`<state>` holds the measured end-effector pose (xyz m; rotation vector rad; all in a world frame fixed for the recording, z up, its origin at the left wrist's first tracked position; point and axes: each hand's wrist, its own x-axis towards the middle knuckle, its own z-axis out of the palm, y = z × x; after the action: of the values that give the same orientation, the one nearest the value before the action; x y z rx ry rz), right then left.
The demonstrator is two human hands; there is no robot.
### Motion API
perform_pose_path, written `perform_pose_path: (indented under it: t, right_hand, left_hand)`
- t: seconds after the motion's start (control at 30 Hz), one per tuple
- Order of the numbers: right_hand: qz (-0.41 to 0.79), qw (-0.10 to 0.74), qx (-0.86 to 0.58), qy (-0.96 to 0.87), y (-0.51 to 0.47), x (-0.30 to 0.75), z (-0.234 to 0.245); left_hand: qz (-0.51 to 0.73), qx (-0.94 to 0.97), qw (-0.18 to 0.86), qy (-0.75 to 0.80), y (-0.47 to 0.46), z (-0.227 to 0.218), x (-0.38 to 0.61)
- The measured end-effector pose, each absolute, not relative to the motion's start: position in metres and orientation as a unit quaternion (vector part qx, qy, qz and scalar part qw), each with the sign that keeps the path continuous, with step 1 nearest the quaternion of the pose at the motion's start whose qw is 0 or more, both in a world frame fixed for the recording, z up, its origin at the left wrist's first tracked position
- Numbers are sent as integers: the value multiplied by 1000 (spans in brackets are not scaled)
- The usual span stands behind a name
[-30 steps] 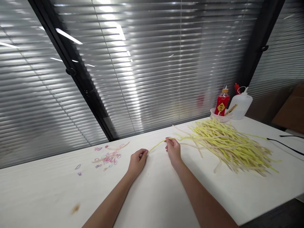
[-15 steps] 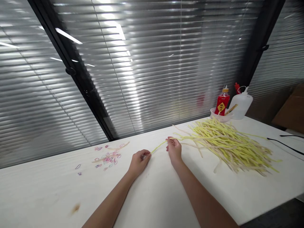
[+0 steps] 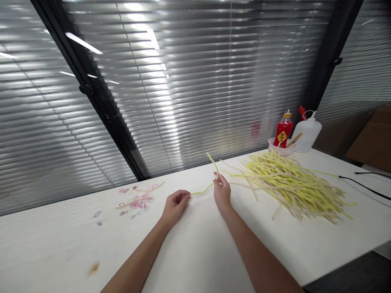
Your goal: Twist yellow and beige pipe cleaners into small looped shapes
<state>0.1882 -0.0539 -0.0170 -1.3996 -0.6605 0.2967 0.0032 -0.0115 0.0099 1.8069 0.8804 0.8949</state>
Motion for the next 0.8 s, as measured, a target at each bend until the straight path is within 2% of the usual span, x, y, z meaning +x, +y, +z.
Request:
perform_pose_path:
  t: [0.1,0.43,0.8]
  right_hand:
    - [150,688,-631,-326,-55,185,-18]
    - [97,588,-647,-475,-61,177,-15]
    - [129,664,-626,-387,-64,172,-7]
  left_hand:
    - [403,671,501,370,-8,11,3]
    - [491,495,578,425,0,12,3]
    - [486,462,605,430,2,12,2]
